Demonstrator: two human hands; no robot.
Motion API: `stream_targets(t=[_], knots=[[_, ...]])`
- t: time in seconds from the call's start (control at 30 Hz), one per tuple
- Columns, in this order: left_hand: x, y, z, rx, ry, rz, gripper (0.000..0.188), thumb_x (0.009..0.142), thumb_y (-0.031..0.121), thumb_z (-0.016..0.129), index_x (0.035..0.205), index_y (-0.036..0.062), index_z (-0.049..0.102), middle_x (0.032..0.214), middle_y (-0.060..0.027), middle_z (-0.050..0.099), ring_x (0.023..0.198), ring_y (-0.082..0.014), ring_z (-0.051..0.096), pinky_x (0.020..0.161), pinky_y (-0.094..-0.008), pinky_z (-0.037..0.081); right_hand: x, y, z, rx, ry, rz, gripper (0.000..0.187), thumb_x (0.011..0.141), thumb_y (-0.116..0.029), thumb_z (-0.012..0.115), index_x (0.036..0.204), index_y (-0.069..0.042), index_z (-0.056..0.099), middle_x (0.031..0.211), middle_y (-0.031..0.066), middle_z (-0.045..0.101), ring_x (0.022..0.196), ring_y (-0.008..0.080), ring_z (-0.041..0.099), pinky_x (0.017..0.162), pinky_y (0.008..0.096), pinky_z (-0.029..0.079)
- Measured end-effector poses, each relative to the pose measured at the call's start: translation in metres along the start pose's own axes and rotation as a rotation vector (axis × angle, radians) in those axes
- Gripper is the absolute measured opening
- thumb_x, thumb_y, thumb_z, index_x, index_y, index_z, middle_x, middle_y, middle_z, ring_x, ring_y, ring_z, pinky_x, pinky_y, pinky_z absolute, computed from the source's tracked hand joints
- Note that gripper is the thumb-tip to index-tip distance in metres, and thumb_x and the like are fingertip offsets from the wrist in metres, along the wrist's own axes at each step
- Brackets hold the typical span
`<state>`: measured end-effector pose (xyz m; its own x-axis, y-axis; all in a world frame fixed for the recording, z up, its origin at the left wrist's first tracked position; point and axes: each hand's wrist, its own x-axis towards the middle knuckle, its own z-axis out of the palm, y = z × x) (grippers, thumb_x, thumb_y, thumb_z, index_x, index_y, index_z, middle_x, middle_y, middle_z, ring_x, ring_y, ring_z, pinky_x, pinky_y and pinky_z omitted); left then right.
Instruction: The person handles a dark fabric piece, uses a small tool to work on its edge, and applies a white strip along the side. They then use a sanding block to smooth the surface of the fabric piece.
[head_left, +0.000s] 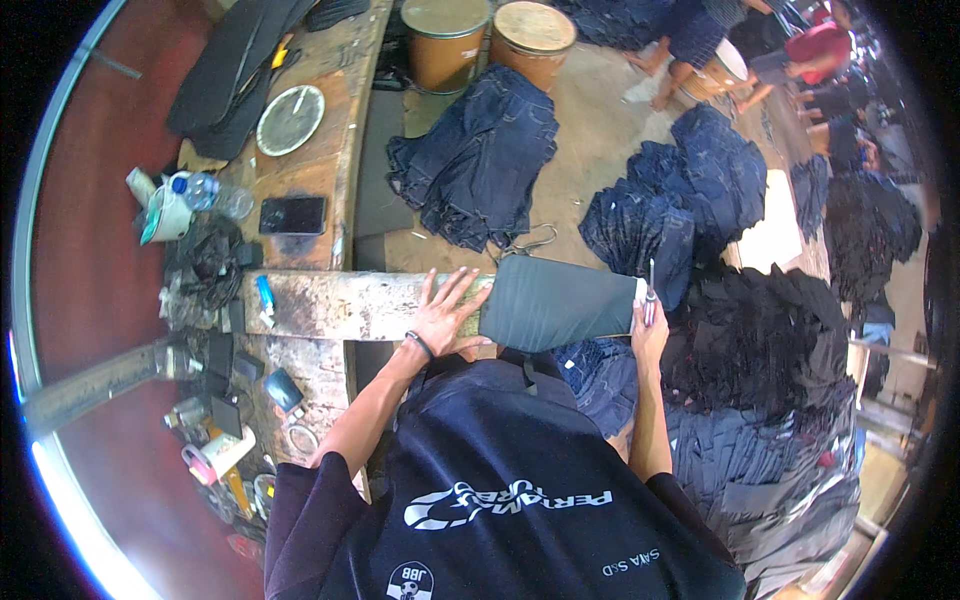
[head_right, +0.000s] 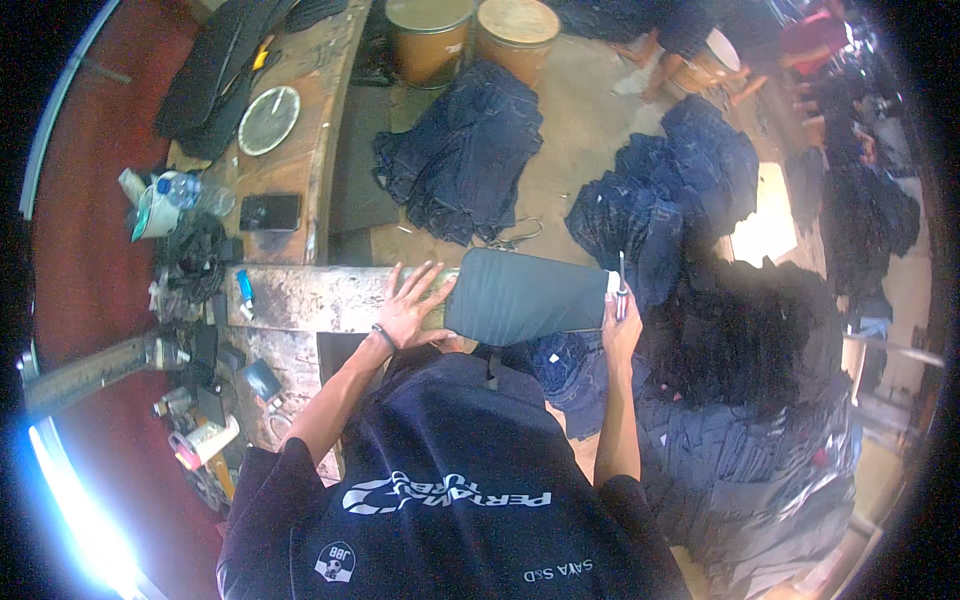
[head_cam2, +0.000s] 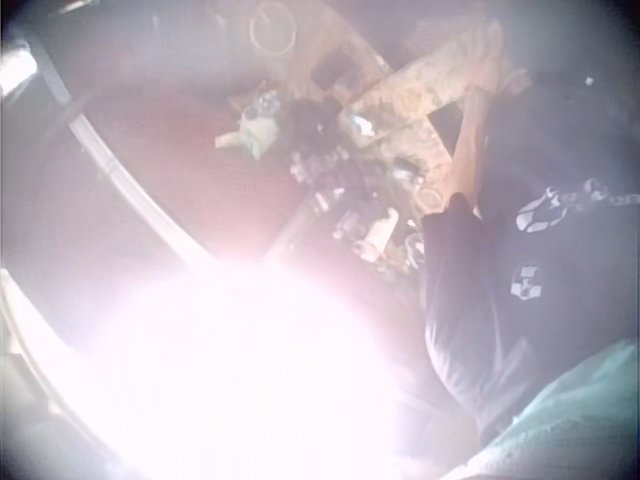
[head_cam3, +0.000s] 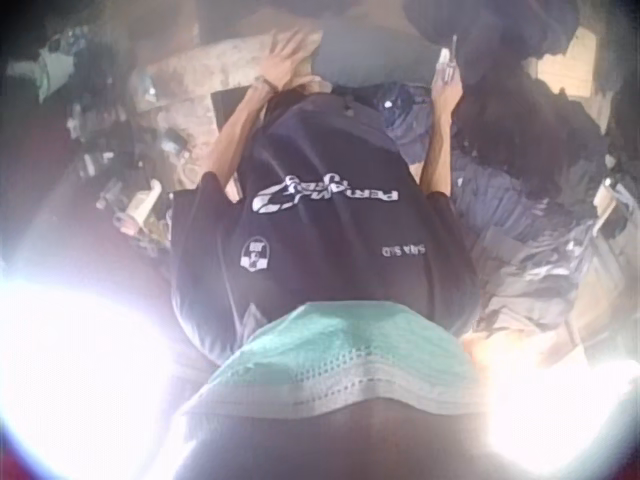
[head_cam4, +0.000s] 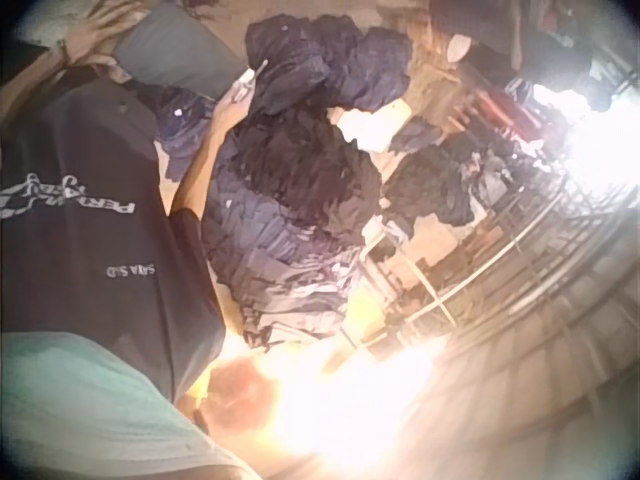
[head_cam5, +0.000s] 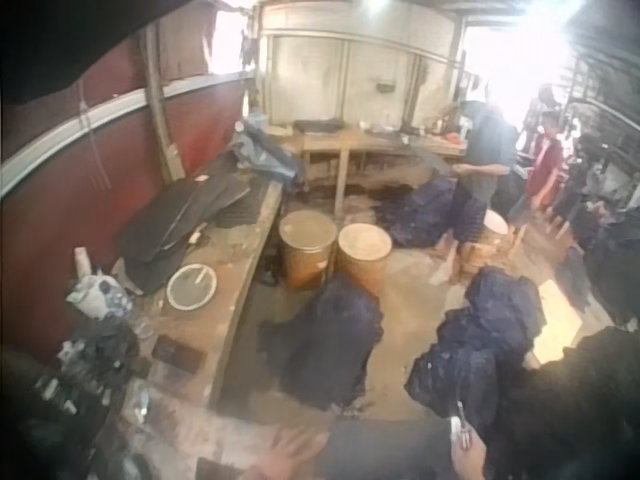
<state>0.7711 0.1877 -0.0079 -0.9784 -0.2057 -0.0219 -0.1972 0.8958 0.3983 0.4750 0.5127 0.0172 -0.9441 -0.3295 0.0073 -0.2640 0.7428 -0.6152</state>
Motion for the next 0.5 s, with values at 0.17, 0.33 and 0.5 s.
stream_targets(t=[0.17, 0.33, 0.5], knots=[[-0.005, 0.003, -0.004, -0.107, 0.006, 0.003, 0.115, 0.077, 0.076, 0.076, 0.171, 0.0263, 0.031, 0.177, -0.0134, 0.025, 0.164, -0.034, 0.021, 0.13, -0.0686, 0.005, -0.019, -0.053, 0.01, 0.206, 0.014, -0.086, 0.033, 0.105, -0.023, 0.07, 0.129, 0.0, 0.069, 0.104, 0.0151, 0.075, 0.093, 0.0304, 0.071, 0.089, 0.039, 0.056], [-0.003, 0.008, -0.012, -0.015, -0.144, -0.076, 0.114, 0.081, 0.077, 0.073, 0.171, 0.0237, 0.027, 0.178, -0.0131, 0.024, 0.166, -0.0323, 0.017, 0.133, -0.0628, 0.005, -0.069, -0.119, 0.092, 0.547, -0.542, 0.121, 0.027, 0.106, -0.031, 0.072, 0.099, -0.007, 0.064, 0.077, 0.0023, 0.066, 0.06, 0.0114, 0.058, 0.053, 0.028, 0.045], [-0.029, -0.02, -0.029, -0.267, 0.332, -0.348, 0.076, 0.085, 0.049, 0.08, 0.146, 0.0092, 0.059, 0.146, -0.0184, 0.059, 0.141, -0.0371, 0.052, 0.118, -0.0532, 0.039, -0.082, -0.146, 0.123, 0.06, -0.528, -0.195, 0.035, 0.104, -0.034, 0.07, 0.099, 0.0, 0.064, 0.077, 0.021, 0.065, 0.068, 0.0392, 0.062, 0.068, 0.0498, 0.048]])
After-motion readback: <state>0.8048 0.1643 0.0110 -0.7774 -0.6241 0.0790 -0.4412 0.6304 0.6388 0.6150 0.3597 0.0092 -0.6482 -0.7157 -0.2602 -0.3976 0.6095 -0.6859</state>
